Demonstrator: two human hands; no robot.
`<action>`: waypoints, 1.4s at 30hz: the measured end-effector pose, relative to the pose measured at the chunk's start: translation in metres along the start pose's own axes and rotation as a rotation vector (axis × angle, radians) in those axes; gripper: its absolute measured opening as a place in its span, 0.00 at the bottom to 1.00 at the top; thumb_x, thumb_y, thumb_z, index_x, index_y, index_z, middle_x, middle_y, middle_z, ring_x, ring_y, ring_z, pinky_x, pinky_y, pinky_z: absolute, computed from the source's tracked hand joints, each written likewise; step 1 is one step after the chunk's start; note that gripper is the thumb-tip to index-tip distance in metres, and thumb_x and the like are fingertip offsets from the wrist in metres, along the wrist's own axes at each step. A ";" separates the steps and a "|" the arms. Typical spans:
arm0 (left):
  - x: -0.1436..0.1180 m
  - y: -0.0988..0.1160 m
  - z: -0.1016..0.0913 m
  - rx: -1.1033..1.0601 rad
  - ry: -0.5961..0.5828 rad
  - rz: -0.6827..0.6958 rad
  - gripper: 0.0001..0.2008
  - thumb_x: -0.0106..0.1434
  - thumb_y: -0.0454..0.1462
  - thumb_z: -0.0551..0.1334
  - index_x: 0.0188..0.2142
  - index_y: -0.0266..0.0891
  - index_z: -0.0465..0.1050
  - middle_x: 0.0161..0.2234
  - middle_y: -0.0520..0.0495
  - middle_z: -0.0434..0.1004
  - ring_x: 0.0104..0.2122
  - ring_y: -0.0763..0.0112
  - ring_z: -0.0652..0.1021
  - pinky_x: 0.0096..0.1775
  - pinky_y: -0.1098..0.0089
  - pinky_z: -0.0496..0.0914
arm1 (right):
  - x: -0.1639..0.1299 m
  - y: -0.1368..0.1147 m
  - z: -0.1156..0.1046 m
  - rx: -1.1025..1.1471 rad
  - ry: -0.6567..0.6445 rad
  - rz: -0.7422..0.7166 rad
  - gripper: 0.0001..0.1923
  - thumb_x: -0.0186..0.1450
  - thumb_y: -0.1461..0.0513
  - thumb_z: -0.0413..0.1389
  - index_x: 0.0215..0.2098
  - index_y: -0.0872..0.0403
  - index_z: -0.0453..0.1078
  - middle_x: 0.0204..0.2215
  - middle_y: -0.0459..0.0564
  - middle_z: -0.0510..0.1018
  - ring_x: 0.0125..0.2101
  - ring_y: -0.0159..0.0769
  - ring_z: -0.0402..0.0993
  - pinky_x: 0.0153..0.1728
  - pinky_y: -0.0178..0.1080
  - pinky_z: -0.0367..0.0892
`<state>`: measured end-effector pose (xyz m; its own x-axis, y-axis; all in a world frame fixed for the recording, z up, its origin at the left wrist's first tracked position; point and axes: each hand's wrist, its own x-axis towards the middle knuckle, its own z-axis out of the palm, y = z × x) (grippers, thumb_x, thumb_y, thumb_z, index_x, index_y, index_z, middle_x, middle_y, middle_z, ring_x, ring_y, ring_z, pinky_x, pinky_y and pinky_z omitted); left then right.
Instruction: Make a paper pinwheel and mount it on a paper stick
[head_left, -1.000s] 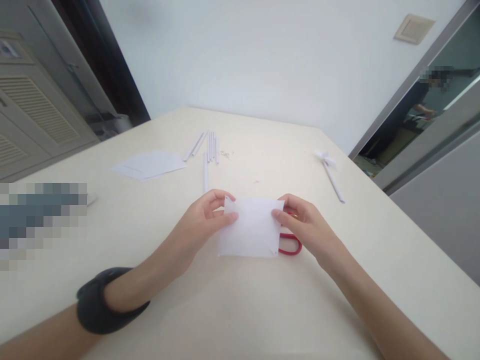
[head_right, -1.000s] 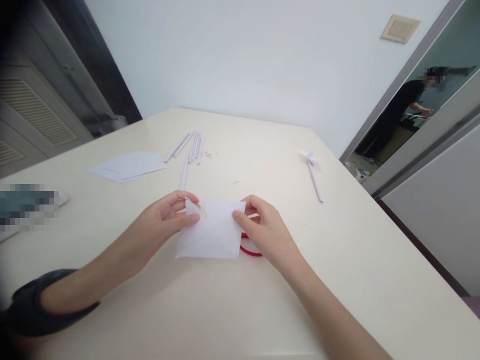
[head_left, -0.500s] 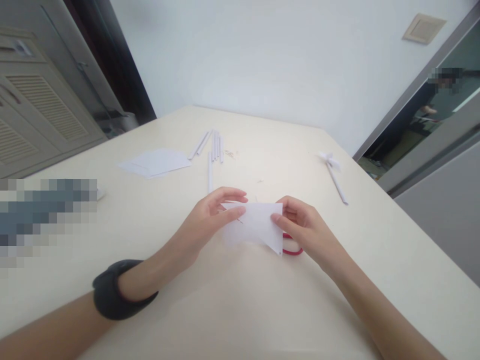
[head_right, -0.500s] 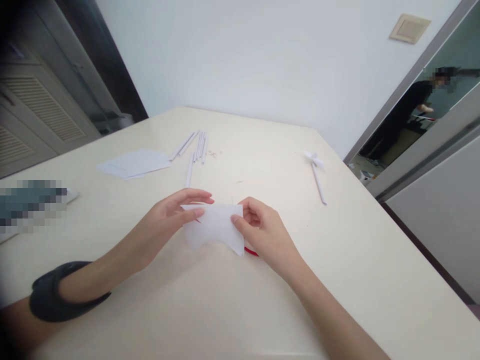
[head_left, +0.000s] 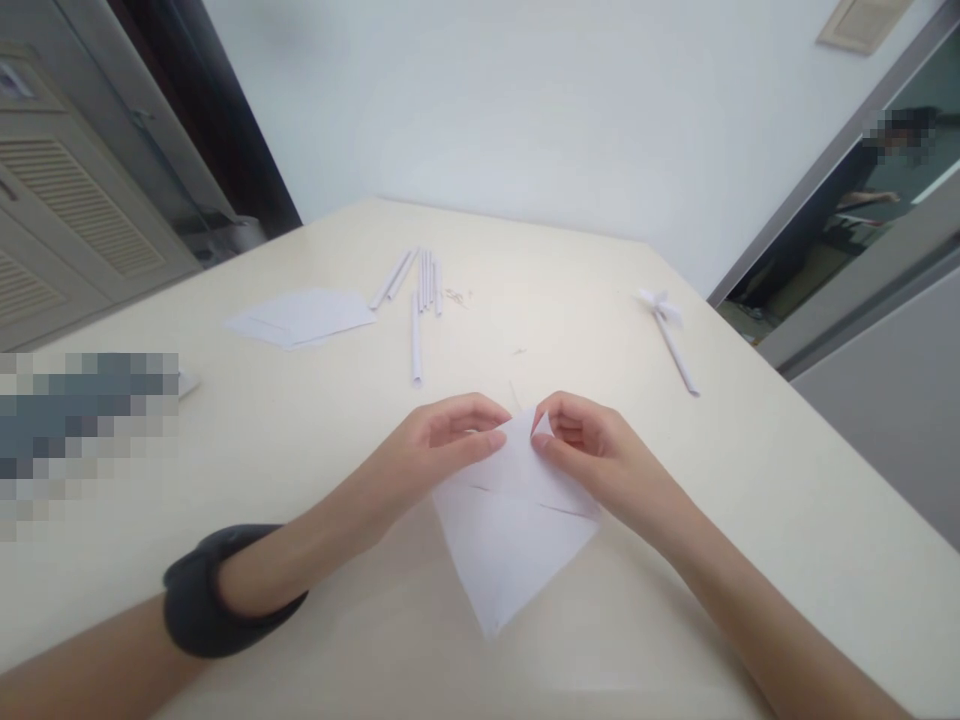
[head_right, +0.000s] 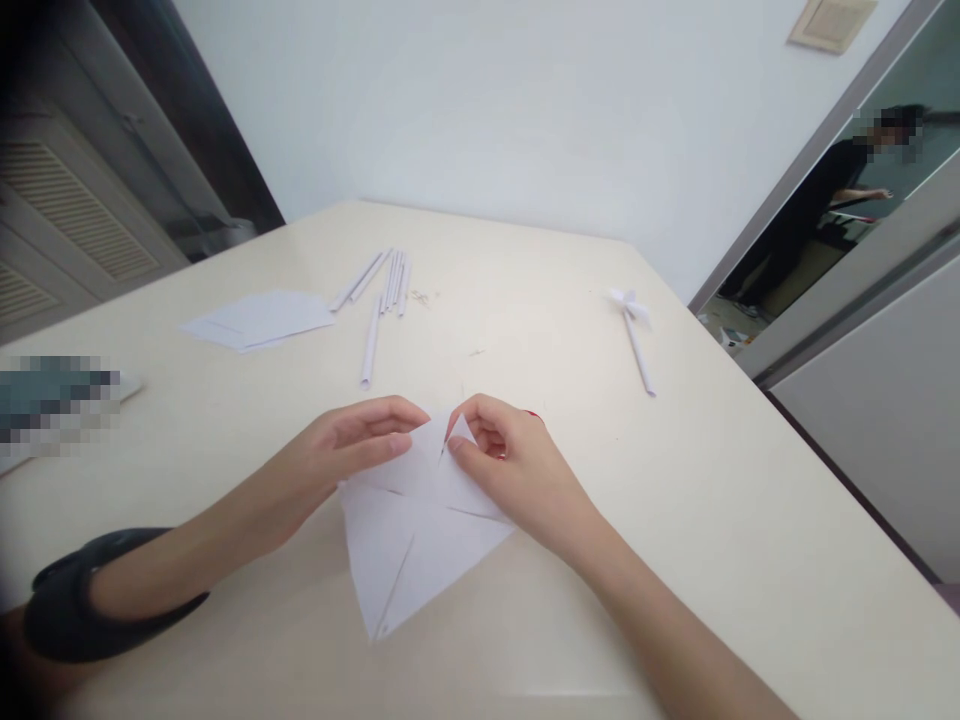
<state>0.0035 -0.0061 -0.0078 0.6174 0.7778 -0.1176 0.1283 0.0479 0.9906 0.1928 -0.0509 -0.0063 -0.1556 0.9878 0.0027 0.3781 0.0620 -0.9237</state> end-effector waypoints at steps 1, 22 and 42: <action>0.001 0.000 -0.001 0.009 0.021 -0.008 0.08 0.60 0.43 0.60 0.37 0.44 0.72 0.35 0.54 0.75 0.35 0.73 0.73 0.35 0.75 0.65 | 0.000 0.000 0.001 -0.010 -0.011 0.003 0.04 0.64 0.63 0.49 0.32 0.51 0.63 0.26 0.42 0.68 0.25 0.27 0.62 0.24 0.32 0.55; 0.002 -0.005 0.002 0.000 -0.017 0.020 0.05 0.58 0.38 0.62 0.30 0.39 0.70 0.27 0.53 0.73 0.27 0.76 0.72 0.28 0.76 0.64 | -0.006 -0.008 0.009 -0.252 0.136 -0.237 0.05 0.62 0.68 0.51 0.30 0.53 0.66 0.34 0.45 0.70 0.34 0.29 0.68 0.31 0.31 0.67; 0.003 -0.011 0.002 0.051 -0.003 0.006 0.07 0.59 0.41 0.60 0.33 0.40 0.71 0.30 0.50 0.75 0.31 0.69 0.75 0.33 0.70 0.67 | -0.007 0.003 0.017 -0.692 0.207 -0.556 0.08 0.65 0.70 0.47 0.37 0.55 0.67 0.37 0.52 0.71 0.37 0.36 0.66 0.34 0.39 0.66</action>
<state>0.0055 -0.0061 -0.0195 0.6206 0.7761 -0.1116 0.1640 0.0107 0.9864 0.1795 -0.0600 -0.0157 -0.3371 0.7919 0.5092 0.7714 0.5424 -0.3327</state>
